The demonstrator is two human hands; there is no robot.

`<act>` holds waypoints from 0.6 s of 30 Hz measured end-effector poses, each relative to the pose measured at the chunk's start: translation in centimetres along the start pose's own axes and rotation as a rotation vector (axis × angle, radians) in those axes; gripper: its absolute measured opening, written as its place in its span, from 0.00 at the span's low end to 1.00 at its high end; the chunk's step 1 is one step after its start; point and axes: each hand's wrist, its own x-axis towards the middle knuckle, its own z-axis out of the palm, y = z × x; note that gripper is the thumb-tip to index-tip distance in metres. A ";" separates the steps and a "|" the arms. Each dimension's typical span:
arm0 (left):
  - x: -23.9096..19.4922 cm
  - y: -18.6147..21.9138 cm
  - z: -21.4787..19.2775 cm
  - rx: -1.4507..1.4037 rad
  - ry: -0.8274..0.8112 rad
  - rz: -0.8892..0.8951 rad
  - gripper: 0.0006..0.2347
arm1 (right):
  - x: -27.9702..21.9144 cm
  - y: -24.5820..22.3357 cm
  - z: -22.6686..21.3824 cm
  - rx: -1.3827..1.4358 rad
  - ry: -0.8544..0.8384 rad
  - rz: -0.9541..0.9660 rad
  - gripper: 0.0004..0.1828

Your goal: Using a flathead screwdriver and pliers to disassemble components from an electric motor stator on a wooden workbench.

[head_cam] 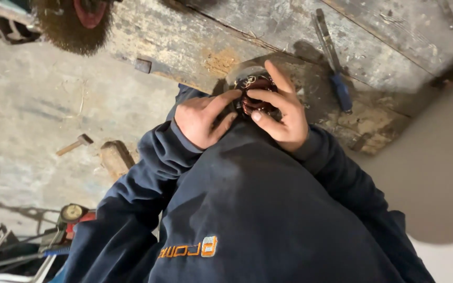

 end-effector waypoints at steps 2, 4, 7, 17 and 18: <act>0.2 -0.5 -0.3 -0.019 -0.033 0.019 0.16 | -0.1 -0.4 0.1 0.187 -0.008 0.084 0.18; 0.6 -0.9 -0.5 -0.032 -0.042 0.041 0.15 | -0.1 -0.1 0.3 0.177 0.013 0.083 0.18; 1.0 -1.1 -0.8 -0.049 -0.050 0.064 0.14 | -0.1 -0.2 0.4 0.184 0.021 0.069 0.17; 0.7 -1.1 -0.5 -0.029 -0.038 0.050 0.12 | 1.2 -1.8 -0.8 -0.451 0.105 -0.238 0.26; 0.5 -1.0 -0.4 -0.026 -0.031 0.044 0.12 | 0.9 -1.4 -0.9 -0.447 0.099 -0.245 0.26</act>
